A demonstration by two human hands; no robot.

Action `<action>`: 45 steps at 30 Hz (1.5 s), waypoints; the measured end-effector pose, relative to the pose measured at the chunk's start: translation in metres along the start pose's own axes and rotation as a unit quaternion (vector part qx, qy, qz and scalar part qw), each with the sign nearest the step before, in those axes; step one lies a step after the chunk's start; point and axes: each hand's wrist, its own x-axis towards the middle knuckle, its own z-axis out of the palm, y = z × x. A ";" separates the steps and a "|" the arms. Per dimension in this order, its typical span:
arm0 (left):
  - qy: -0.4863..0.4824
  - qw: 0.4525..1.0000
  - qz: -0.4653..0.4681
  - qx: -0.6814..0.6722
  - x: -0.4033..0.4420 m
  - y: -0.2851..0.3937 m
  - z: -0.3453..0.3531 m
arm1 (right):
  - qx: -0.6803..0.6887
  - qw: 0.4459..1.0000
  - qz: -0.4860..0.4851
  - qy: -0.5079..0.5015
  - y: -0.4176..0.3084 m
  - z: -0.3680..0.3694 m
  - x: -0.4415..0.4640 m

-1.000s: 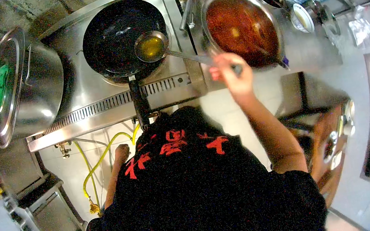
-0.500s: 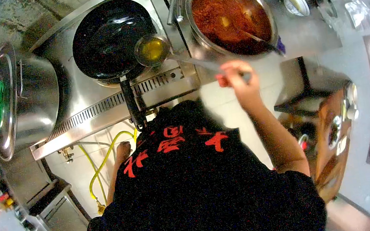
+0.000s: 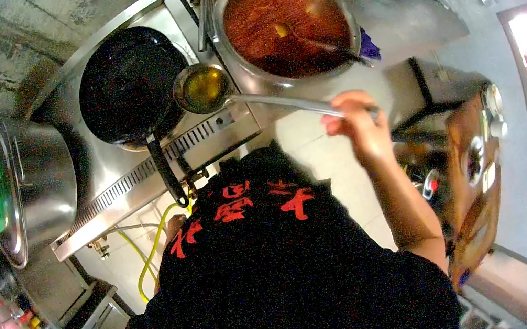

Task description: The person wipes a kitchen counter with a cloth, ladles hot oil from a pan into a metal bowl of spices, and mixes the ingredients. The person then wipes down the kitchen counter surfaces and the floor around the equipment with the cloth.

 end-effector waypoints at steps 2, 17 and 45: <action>-0.020 0.998 -0.058 0.028 -0.002 0.020 0.006 | 0.005 1.000 -0.029 0.003 -0.020 -0.017 -0.004; -0.008 0.992 -0.036 -0.125 -0.067 -0.014 0.058 | -0.119 0.987 -0.038 -0.098 -0.041 -0.073 -0.034; 0.020 0.994 -0.088 -0.063 -0.202 -0.081 0.165 | 0.007 0.972 -0.153 -0.181 -0.061 -0.022 0.014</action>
